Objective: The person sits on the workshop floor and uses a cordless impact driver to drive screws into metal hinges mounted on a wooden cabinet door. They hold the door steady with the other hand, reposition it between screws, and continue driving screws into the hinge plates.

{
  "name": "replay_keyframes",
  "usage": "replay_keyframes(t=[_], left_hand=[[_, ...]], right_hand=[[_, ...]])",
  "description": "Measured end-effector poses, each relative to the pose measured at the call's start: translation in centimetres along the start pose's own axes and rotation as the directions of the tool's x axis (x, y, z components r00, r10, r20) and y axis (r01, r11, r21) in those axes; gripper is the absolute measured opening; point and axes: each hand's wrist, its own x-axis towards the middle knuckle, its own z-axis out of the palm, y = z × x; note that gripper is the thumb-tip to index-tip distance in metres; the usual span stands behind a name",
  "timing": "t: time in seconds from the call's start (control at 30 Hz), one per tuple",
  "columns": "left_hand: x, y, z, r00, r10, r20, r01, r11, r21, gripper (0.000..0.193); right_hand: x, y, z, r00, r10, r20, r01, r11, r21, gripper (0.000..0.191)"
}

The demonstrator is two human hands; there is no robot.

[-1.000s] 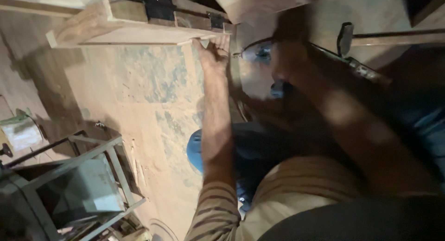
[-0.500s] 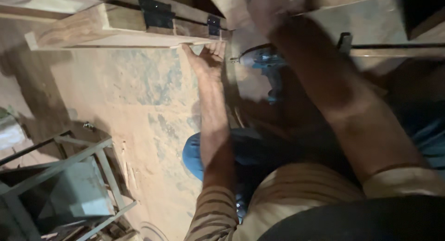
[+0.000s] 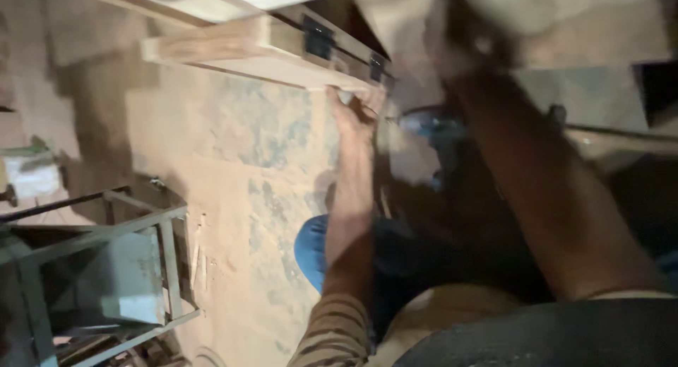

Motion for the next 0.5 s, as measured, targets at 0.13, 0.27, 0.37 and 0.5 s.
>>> replay_keyframes(t=[0.13,0.27,0.37,0.5], left_hand=[[0.1,0.1,0.7,0.998,-0.058,-0.016,0.058,0.998,-0.024,0.098],[0.2,0.0,0.5,0.998,-0.05,-0.044,0.05,0.999,0.001,0.098],[0.3,-0.3,0.1,0.999,-0.05,-0.008,0.05,0.998,-0.026,0.097],[1.1,-0.7,-0.6,0.998,-0.06,-0.035,0.058,0.996,-0.064,0.093]], right_hand=[[0.4,-0.6,-1.3,1.0,0.0,-0.01,0.001,0.998,0.062,0.023],[0.7,-0.5,-2.9,0.997,-0.052,-0.054,0.062,0.976,0.209,0.022],[0.0,-0.5,-3.3,0.988,-0.111,-0.105,0.141,0.929,0.342,0.022],[-3.5,-0.5,-2.5,0.98,-0.181,-0.081,0.198,0.878,0.436,0.021]])
